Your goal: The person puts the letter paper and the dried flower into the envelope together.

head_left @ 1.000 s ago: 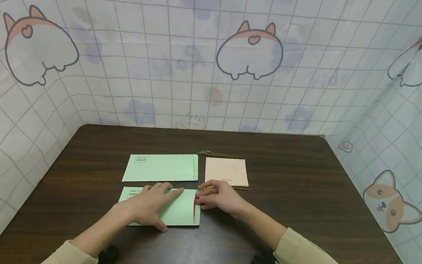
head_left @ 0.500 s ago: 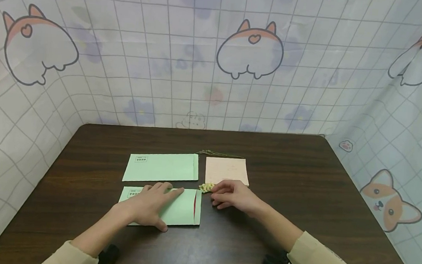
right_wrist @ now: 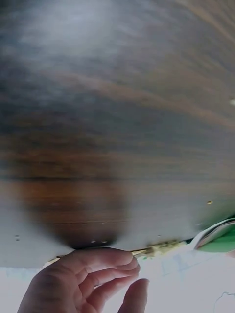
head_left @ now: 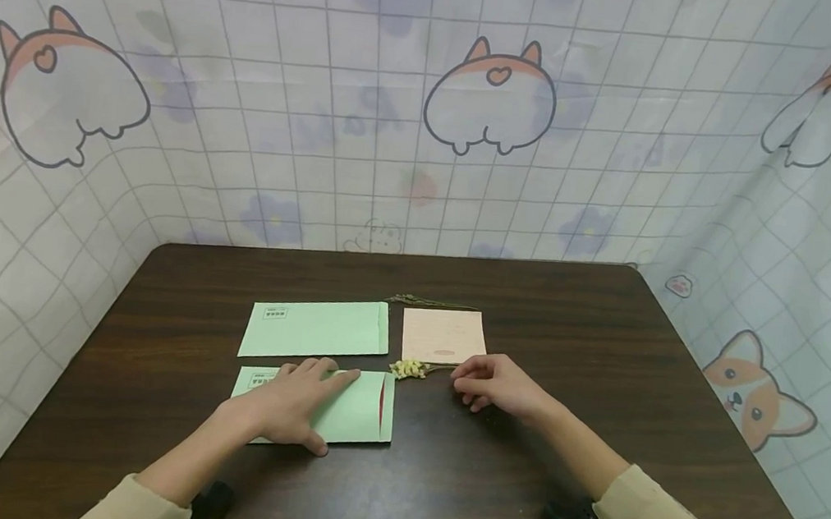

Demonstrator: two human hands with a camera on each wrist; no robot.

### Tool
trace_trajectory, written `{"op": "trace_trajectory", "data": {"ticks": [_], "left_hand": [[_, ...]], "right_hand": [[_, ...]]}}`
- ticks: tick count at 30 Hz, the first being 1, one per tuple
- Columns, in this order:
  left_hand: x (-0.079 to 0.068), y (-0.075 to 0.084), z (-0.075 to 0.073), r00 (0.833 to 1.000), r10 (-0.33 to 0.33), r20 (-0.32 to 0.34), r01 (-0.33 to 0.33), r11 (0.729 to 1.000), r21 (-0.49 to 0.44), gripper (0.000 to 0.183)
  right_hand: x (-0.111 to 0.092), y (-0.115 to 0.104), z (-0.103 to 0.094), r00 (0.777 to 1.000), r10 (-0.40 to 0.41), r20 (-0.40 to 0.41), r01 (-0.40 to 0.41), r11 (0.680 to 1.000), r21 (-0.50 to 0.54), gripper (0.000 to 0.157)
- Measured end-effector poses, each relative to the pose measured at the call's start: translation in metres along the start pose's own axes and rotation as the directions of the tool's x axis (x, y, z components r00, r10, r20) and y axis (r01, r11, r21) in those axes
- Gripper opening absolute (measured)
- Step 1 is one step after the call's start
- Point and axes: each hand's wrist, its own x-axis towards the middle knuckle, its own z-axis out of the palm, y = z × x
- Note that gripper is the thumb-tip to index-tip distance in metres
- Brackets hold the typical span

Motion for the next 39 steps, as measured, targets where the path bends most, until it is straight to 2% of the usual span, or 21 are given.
{"op": "trace_trajectory", "data": {"ticks": [7,17,24,39], "left_hand": [[0.0,0.001,-0.001,1.0,0.013,-0.004,-0.013,1.0,0.012,0.106],[0.0,0.001,-0.003,1.0,-0.005,-0.006,0.005,1.0,0.014,0.105],[0.0,0.0,-0.002,1.0,0.003,-0.012,-0.003,1.0,0.013,0.104],[-0.001,0.002,-0.001,1.0,0.005,-0.017,-0.006,1.0,-0.002,0.103]], "right_hand": [[-0.007,0.005,-0.016,0.999,-0.014,-0.047,0.011,0.998,-0.059,0.022],[-0.008,0.009,-0.034,0.989,-0.026,-0.145,-0.002,0.982,-0.19,0.018],[-0.001,0.011,-0.037,0.978,-0.029,-0.204,-0.027,0.964,-0.264,0.014],[0.006,0.014,-0.031,0.97,-0.048,-0.239,-0.045,0.928,-0.37,0.004]]}}
